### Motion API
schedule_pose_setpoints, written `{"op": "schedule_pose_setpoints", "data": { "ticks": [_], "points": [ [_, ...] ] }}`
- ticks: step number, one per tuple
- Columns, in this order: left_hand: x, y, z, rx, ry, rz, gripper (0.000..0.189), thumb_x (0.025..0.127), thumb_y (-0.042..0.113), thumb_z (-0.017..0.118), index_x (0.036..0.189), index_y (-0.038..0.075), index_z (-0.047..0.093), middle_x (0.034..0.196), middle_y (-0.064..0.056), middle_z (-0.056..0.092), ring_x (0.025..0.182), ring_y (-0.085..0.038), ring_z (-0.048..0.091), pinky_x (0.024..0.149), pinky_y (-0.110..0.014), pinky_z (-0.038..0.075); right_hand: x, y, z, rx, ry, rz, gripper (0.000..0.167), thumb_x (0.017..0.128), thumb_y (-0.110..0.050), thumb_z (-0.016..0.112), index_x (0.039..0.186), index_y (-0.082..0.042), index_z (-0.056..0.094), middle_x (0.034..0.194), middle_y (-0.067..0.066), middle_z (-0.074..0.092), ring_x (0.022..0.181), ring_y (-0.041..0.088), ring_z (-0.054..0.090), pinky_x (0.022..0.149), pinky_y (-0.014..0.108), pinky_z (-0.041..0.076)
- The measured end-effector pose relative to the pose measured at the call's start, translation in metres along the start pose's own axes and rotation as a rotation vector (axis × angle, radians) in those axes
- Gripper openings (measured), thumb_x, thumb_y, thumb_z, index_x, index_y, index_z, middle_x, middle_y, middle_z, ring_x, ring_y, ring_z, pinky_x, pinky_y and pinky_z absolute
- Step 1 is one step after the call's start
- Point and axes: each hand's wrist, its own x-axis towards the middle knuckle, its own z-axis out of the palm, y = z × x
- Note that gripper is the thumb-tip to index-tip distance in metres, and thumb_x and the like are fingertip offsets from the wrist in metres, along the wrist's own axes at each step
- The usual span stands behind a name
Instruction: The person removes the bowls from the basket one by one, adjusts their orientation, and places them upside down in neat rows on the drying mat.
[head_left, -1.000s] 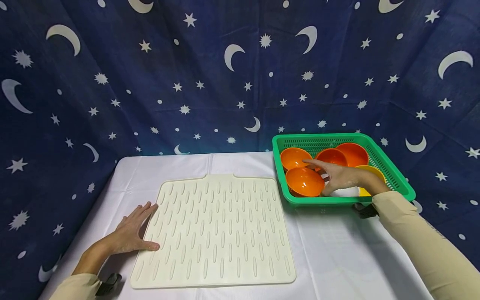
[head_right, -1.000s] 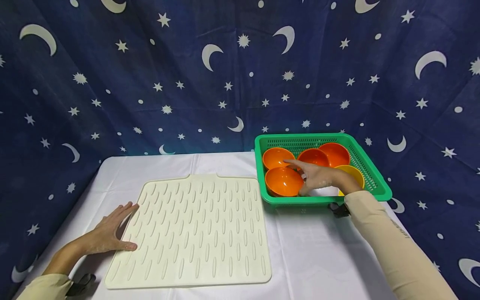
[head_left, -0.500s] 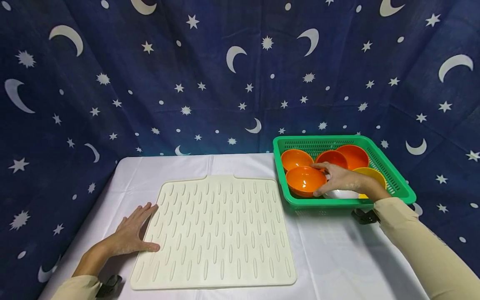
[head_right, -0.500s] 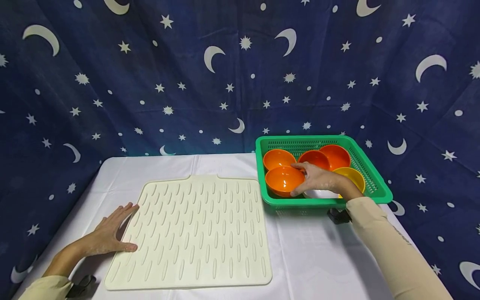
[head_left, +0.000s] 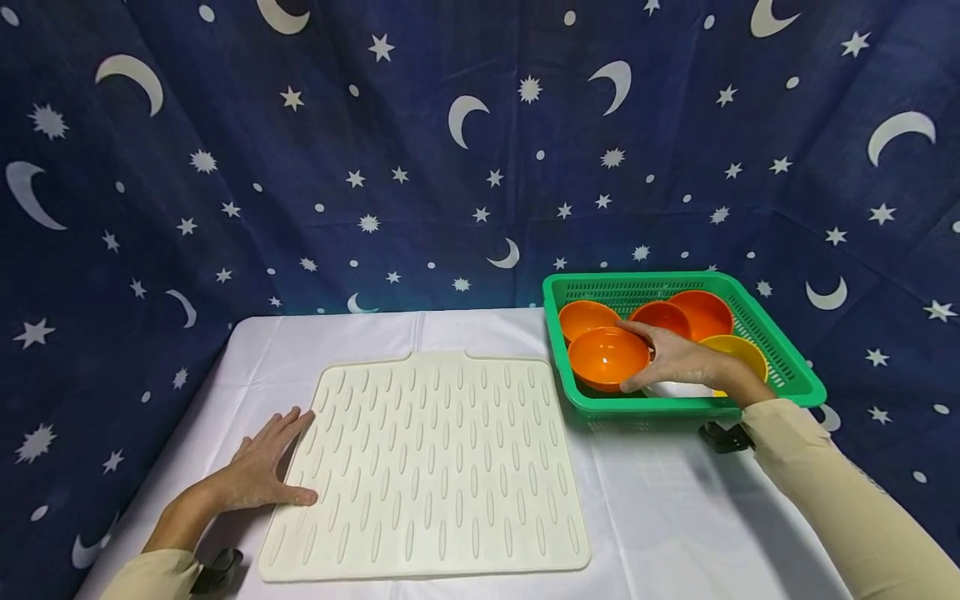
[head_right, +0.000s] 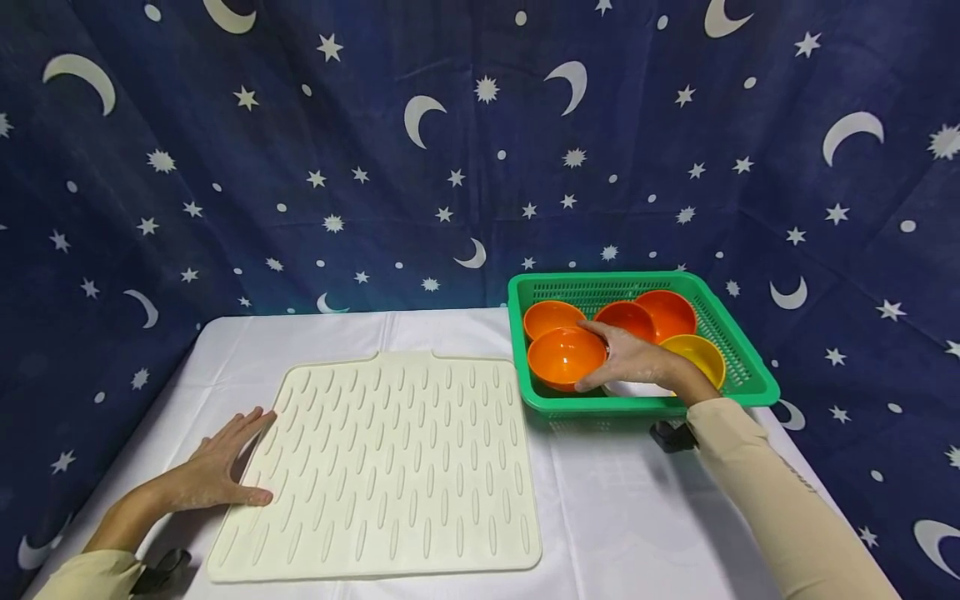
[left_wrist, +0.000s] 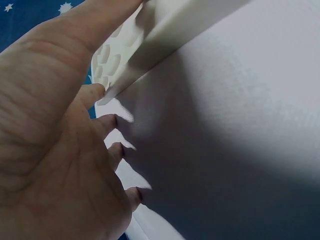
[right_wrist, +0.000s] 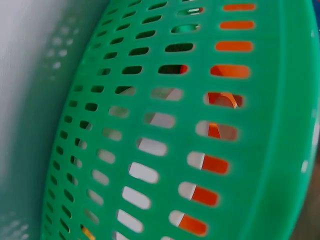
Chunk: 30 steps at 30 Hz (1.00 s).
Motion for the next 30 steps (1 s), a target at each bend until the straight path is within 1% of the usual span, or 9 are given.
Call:
{"op": "schedule_pose_setpoints", "data": {
  "ticks": [6,8,12,14,17,19,24,27,30],
  "points": [
    [-0.003,0.001,0.001,0.002,-0.01,0.0,0.116,0.069,0.041,0.093,0.155,-0.005,0.029,0.157,-0.038,0.019,0.141,-0.062,0.012,0.098,-0.086,0.006,0.0,-0.003,0.003,-0.019,0.011,0.034,0.099,0.076,-0.035,0.089,0.152,-0.001,0.035,0.144,0.021,0.044,0.12,0.034,0.048,0.092,0.043,0.052],
    [-0.005,0.002,0.001,0.005,-0.012,-0.006,0.117,0.069,0.041,0.093,0.155,-0.005,0.029,0.157,-0.038,0.019,0.141,-0.062,0.012,0.097,-0.087,0.005,0.001,-0.003,0.004,-0.02,0.014,0.035,0.099,0.076,-0.036,0.089,0.151,0.0,0.035,0.144,0.02,0.044,0.12,0.033,0.048,0.092,0.044,0.052],
    [-0.007,0.003,0.0,0.016,-0.013,-0.013,0.117,0.069,0.042,0.093,0.155,-0.005,0.029,0.157,-0.038,0.019,0.141,-0.062,0.012,0.097,-0.087,0.006,0.0,-0.002,0.007,-0.018,0.03,0.034,0.105,0.076,-0.037,0.089,0.155,0.002,0.031,0.148,0.021,0.041,0.124,0.035,0.046,0.097,0.051,0.05],
    [-0.006,0.003,0.0,0.018,-0.013,-0.009,0.116,0.069,0.042,0.092,0.155,-0.005,0.029,0.157,-0.038,0.02,0.141,-0.062,0.013,0.097,-0.087,0.006,0.0,-0.002,0.007,-0.019,0.043,0.025,0.106,0.076,-0.036,0.09,0.155,0.002,0.03,0.148,0.022,0.042,0.124,0.035,0.046,0.097,0.052,0.05],
    [-0.004,0.005,0.001,0.01,-0.009,-0.007,0.117,0.068,0.042,0.093,0.154,-0.006,0.03,0.156,-0.039,0.02,0.141,-0.062,0.013,0.097,-0.087,0.006,-0.002,-0.002,0.007,-0.025,0.065,0.018,0.105,0.075,-0.035,0.09,0.155,0.001,0.031,0.144,0.022,0.044,0.12,0.036,0.049,0.093,0.047,0.052],
    [-0.004,0.006,0.001,-0.01,-0.005,-0.011,0.119,0.066,0.042,0.094,0.153,-0.007,0.031,0.156,-0.039,0.02,0.141,-0.063,0.012,0.097,-0.087,0.005,-0.002,-0.001,0.006,-0.03,0.077,0.01,0.103,0.076,-0.035,0.089,0.154,0.001,0.033,0.142,0.021,0.046,0.118,0.036,0.05,0.09,0.044,0.053],
    [-0.002,0.006,-0.002,-0.076,0.018,-0.009,0.119,0.062,0.04,0.097,0.151,-0.009,0.034,0.155,-0.041,0.021,0.14,-0.064,0.011,0.096,-0.087,0.003,-0.006,-0.002,0.004,-0.039,0.106,-0.011,0.102,0.076,-0.036,0.089,0.154,0.0,0.033,0.141,0.021,0.047,0.118,0.036,0.05,0.089,0.043,0.053],
    [0.0,0.008,-0.002,-0.108,0.048,0.014,0.113,0.066,0.038,0.095,0.15,-0.009,0.036,0.156,-0.04,0.02,0.141,-0.063,0.01,0.098,-0.086,0.004,-0.01,-0.003,0.003,-0.045,0.129,-0.018,0.102,0.076,-0.036,0.089,0.154,-0.001,0.033,0.142,0.021,0.045,0.117,0.036,0.05,0.088,0.042,0.052],
    [0.002,0.014,-0.001,-0.123,0.085,0.029,0.111,0.069,0.04,0.093,0.151,-0.008,0.035,0.159,-0.035,0.018,0.144,-0.059,0.008,0.103,-0.083,0.008,-0.013,-0.003,0.002,-0.024,0.144,-0.032,0.103,0.077,-0.035,0.089,0.155,-0.002,0.031,0.145,0.022,0.042,0.117,0.037,0.05,0.087,0.041,0.053]
  ]
}}
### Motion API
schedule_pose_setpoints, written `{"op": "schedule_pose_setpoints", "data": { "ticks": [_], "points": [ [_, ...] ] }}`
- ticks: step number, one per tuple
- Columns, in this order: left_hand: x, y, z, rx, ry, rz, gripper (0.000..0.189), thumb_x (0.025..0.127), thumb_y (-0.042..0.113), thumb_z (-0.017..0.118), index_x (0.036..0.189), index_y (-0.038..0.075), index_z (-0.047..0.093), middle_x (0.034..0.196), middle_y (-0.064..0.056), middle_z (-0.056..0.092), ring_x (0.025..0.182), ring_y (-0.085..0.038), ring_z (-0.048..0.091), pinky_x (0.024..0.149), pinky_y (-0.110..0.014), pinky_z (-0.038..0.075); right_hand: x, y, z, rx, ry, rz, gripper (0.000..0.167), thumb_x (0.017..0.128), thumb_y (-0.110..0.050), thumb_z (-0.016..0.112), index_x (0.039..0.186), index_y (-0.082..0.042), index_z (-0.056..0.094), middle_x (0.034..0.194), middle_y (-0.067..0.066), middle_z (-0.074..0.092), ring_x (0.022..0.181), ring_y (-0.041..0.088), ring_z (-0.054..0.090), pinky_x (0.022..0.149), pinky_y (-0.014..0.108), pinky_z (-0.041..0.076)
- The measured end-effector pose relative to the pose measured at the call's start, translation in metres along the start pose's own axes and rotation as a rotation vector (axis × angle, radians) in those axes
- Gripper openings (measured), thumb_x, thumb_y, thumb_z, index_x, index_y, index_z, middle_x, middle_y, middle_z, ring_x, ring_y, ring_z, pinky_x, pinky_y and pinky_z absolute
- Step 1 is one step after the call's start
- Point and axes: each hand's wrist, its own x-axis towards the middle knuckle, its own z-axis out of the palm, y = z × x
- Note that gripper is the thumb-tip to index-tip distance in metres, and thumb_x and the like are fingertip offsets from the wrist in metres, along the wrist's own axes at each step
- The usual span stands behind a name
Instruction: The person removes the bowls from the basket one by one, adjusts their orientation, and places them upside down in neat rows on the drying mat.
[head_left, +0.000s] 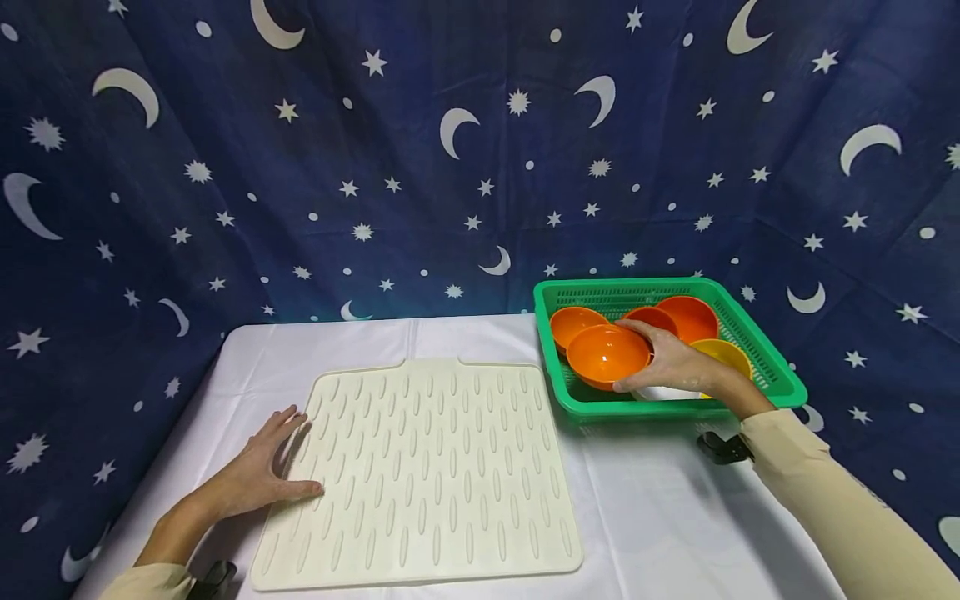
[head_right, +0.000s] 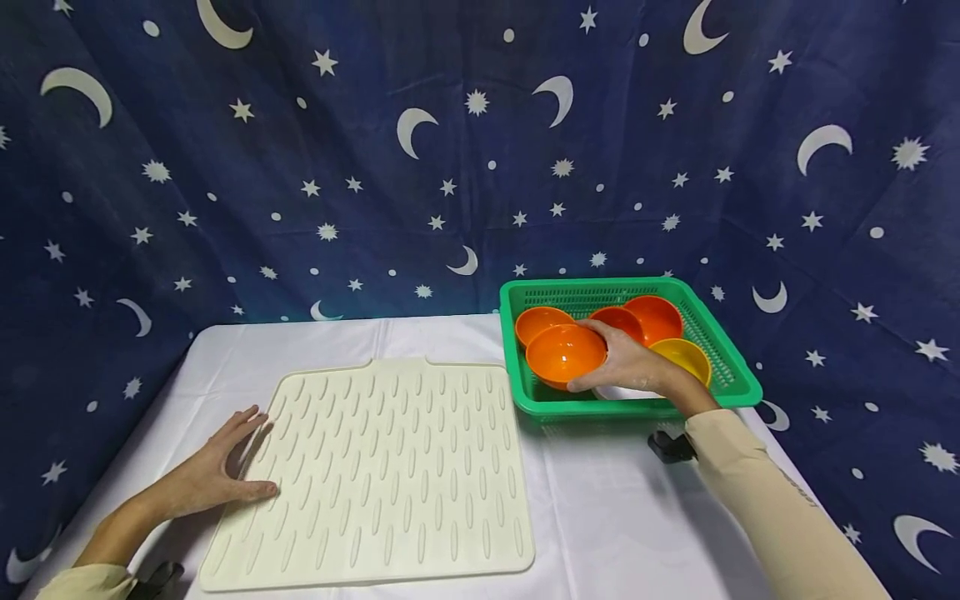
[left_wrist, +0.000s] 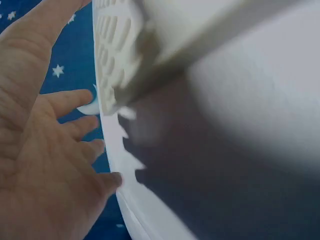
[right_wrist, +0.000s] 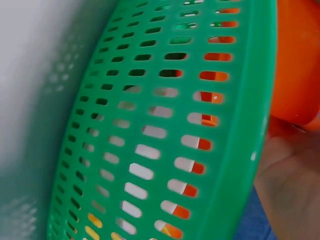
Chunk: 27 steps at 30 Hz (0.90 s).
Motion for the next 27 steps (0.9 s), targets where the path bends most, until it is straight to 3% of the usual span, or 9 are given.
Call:
{"op": "schedule_pose_setpoints", "data": {
  "ticks": [3,6,11,16,19,23,27],
  "points": [
    [0.004,0.006,0.004,0.012,0.022,0.014,0.113,0.07,0.043,0.092,0.152,-0.01,0.034,0.16,-0.031,0.02,0.146,-0.056,0.01,0.107,-0.078,0.016,-0.002,0.0,0.001,0.027,0.01,-0.016,0.103,0.078,-0.033,0.088,0.157,-0.003,0.028,0.147,0.023,0.039,0.118,0.038,0.05,0.086,0.04,0.054],
    [0.008,0.013,0.009,0.032,-0.012,0.029,0.112,0.072,0.046,0.091,0.149,-0.014,0.037,0.158,-0.033,0.024,0.145,-0.056,0.014,0.107,-0.075,0.023,-0.005,-0.001,0.002,0.042,0.03,-0.019,0.104,0.078,-0.031,0.088,0.157,-0.003,0.027,0.146,0.022,0.04,0.117,0.037,0.051,0.085,0.039,0.055],
    [0.011,0.021,0.016,0.053,-0.072,0.037,0.105,0.074,0.047,0.09,0.143,-0.018,0.043,0.154,-0.037,0.03,0.144,-0.057,0.016,0.109,-0.072,0.023,-0.013,-0.007,0.004,0.005,0.077,-0.024,0.103,0.077,-0.031,0.089,0.157,-0.001,0.029,0.14,0.021,0.047,0.114,0.034,0.053,0.085,0.04,0.054],
    [0.011,0.022,0.017,0.055,-0.05,0.036,0.102,0.073,0.045,0.091,0.142,-0.017,0.046,0.154,-0.036,0.031,0.144,-0.056,0.017,0.108,-0.072,0.024,-0.018,-0.017,0.008,-0.033,0.095,-0.032,0.104,0.077,-0.035,0.089,0.156,-0.002,0.03,0.138,0.021,0.05,0.112,0.033,0.055,0.084,0.04,0.055],
    [0.009,0.023,0.018,0.049,-0.02,0.032,0.097,0.079,0.045,0.086,0.144,-0.015,0.045,0.155,-0.034,0.031,0.145,-0.055,0.017,0.108,-0.073,0.024,-0.019,-0.022,0.009,-0.037,0.099,-0.036,0.103,0.076,-0.036,0.09,0.156,-0.004,0.032,0.139,0.019,0.05,0.112,0.033,0.055,0.084,0.04,0.055],
    [0.008,0.028,0.022,0.029,0.069,0.034,0.086,0.091,0.039,0.078,0.15,-0.01,0.039,0.158,-0.032,0.026,0.146,-0.053,0.013,0.107,-0.076,0.022,-0.018,-0.028,0.012,-0.036,0.081,-0.036,0.104,0.075,-0.038,0.091,0.156,-0.007,0.033,0.14,0.017,0.05,0.113,0.032,0.055,0.086,0.042,0.055],
    [0.006,0.041,0.026,0.007,0.135,0.03,0.086,0.094,0.037,0.074,0.156,-0.005,0.03,0.158,-0.031,0.025,0.146,-0.052,0.017,0.106,-0.074,0.024,-0.017,-0.032,0.014,-0.03,0.07,-0.032,0.105,0.074,-0.039,0.091,0.156,-0.008,0.033,0.141,0.015,0.048,0.115,0.032,0.053,0.088,0.044,0.054]
  ]
}}
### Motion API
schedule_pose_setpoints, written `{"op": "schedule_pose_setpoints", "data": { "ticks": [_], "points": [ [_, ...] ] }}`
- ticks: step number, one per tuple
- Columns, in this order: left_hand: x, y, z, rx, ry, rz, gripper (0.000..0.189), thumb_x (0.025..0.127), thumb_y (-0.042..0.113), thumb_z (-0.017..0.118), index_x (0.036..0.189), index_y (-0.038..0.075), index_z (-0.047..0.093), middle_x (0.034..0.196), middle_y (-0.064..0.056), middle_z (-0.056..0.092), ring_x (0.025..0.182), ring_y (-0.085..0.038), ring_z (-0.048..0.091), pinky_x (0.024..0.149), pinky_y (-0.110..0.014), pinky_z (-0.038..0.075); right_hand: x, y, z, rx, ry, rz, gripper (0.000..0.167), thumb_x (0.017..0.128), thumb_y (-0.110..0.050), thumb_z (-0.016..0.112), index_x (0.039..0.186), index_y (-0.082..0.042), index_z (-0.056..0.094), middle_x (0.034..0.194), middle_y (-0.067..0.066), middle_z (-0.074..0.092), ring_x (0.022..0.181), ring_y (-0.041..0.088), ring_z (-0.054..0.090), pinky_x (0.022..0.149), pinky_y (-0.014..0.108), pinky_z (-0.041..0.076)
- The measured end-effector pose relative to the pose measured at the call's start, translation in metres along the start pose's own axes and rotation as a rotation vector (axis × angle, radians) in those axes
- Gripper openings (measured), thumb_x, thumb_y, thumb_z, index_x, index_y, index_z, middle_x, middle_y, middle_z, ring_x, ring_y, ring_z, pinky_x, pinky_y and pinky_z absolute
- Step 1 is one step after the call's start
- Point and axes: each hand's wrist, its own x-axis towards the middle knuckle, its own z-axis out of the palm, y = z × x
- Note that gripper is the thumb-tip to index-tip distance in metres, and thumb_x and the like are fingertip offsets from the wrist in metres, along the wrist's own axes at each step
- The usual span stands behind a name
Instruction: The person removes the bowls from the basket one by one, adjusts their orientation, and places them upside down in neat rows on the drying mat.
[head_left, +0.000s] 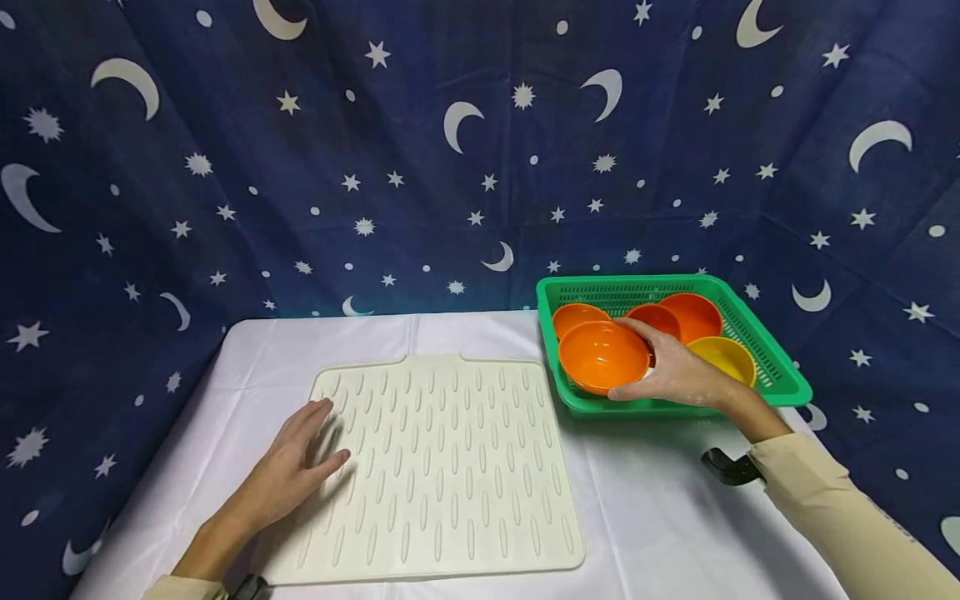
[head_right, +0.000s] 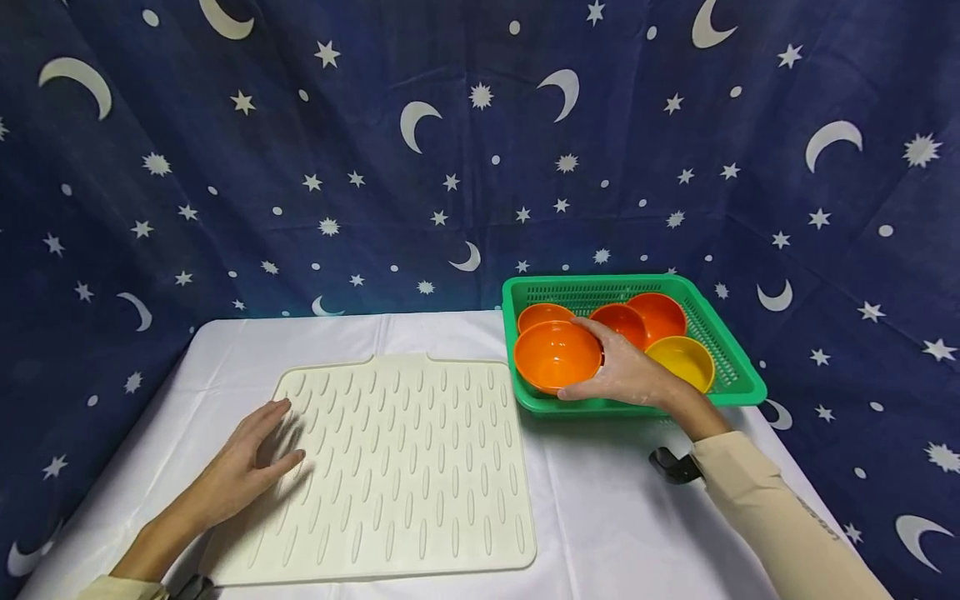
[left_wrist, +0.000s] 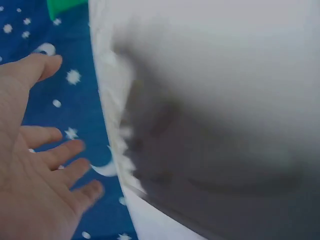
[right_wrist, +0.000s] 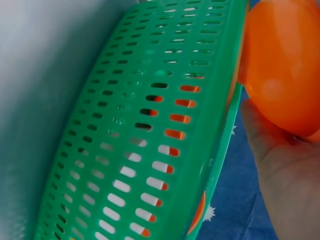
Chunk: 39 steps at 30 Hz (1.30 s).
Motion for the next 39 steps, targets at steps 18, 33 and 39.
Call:
{"op": "schedule_pose_setpoints", "data": {
  "ticks": [18,33,39],
  "points": [
    [-0.001,0.05,0.01,0.062,0.003,0.055,0.089,0.093,0.045,0.074,0.161,0.013,0.027,0.16,-0.014,0.034,0.146,-0.039,0.03,0.107,-0.067,0.033,0.002,-0.011,0.013,0.067,0.006,-0.058,0.104,0.076,-0.031,0.09,0.157,-0.004,0.031,0.141,0.019,0.049,0.12,0.036,0.052,0.092,0.053,0.054],
    [0.005,0.063,0.02,-0.143,-0.006,0.074,0.08,0.094,0.04,0.074,0.16,0.021,0.033,0.159,-0.004,0.039,0.147,-0.033,0.03,0.112,-0.063,0.029,0.002,-0.027,0.024,0.142,0.01,-0.106,0.102,0.079,-0.026,0.088,0.159,-0.008,0.028,0.143,0.017,0.048,0.121,0.034,0.054,0.094,0.05,0.052],
    [0.008,0.067,0.026,-0.258,0.004,0.092,0.076,0.096,0.036,0.073,0.158,0.018,0.035,0.156,-0.006,0.043,0.144,-0.03,0.036,0.109,-0.062,0.035,0.004,-0.034,0.033,0.178,0.017,-0.111,0.101,0.076,-0.027,0.09,0.158,-0.01,0.032,0.141,0.016,0.051,0.118,0.032,0.056,0.095,0.049,0.052]
  ]
}}
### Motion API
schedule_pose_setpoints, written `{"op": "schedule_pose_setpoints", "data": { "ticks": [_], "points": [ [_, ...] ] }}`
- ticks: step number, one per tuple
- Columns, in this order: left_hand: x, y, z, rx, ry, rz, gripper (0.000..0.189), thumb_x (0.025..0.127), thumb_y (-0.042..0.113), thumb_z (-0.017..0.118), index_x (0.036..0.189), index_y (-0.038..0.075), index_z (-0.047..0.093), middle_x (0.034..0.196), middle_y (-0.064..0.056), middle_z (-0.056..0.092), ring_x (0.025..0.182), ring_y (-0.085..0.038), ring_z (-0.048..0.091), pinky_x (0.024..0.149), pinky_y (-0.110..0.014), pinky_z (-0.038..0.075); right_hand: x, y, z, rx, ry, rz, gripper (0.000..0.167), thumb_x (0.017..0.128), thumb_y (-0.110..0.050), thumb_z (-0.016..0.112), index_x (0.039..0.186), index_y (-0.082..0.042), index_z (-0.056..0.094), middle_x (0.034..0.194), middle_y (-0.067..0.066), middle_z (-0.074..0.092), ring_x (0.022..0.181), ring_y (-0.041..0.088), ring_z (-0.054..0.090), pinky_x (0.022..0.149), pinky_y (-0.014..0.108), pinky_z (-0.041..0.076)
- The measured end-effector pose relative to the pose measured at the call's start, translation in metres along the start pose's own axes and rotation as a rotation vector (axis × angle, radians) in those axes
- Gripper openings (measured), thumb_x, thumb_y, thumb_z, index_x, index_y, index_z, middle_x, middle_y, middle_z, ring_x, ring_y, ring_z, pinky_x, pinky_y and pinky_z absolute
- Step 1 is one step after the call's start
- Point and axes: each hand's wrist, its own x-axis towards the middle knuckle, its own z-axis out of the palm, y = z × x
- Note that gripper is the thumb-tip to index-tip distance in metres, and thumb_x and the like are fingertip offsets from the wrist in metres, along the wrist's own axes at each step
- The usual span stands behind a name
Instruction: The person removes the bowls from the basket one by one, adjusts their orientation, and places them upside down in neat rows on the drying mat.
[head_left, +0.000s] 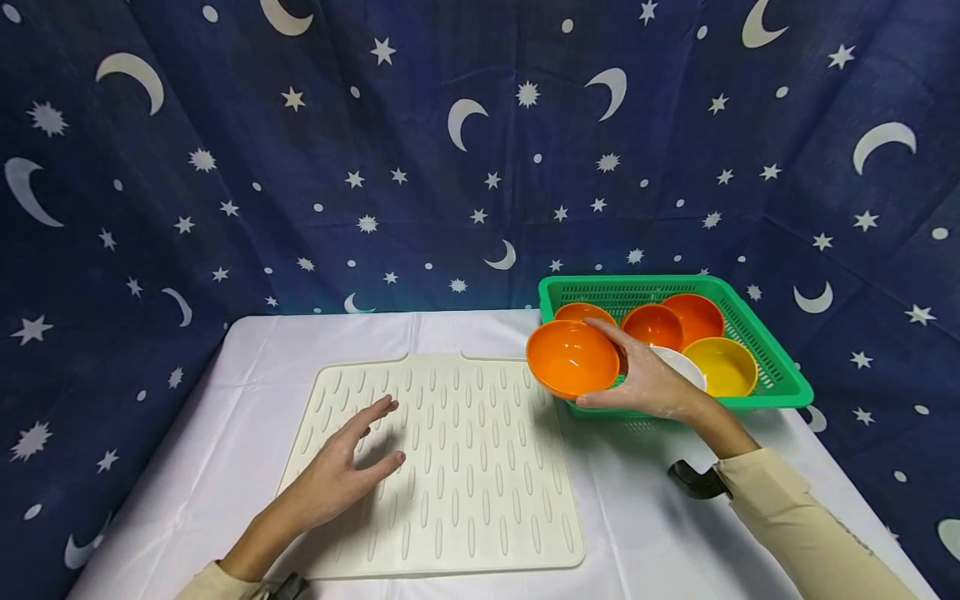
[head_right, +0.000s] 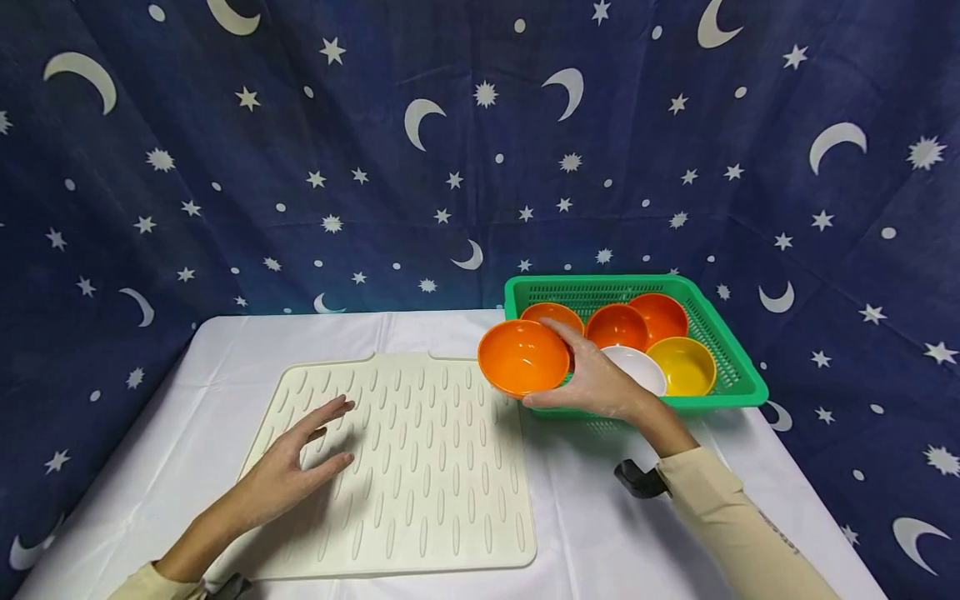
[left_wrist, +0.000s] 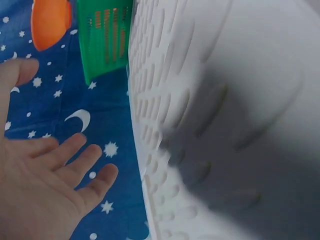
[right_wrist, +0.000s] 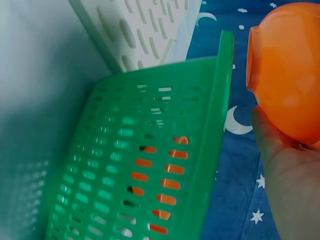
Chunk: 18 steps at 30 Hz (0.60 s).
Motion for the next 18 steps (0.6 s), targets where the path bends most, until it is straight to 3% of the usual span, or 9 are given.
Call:
{"op": "schedule_pose_setpoints", "data": {
  "ticks": [8,18],
  "points": [
    [0.008,0.004,0.014,-0.145,0.085,0.021,0.069,0.097,0.019,0.072,0.156,0.008,0.037,0.149,-0.009,0.05,0.134,-0.029,0.048,0.102,-0.057,0.044,0.003,-0.001,0.012,0.044,0.009,-0.015,0.1,0.075,-0.023,0.091,0.156,-0.008,0.034,0.142,0.016,0.05,0.118,0.034,0.057,0.096,0.048,0.052],
    [0.015,0.012,0.024,-0.187,0.072,0.015,0.068,0.098,0.019,0.07,0.156,0.007,0.037,0.147,-0.006,0.052,0.135,-0.027,0.048,0.103,-0.057,0.043,0.007,-0.002,0.03,0.045,-0.018,-0.04,0.109,0.073,-0.028,0.092,0.158,-0.005,0.028,0.145,0.015,0.049,0.123,0.033,0.054,0.098,0.05,0.051]
  ]
}}
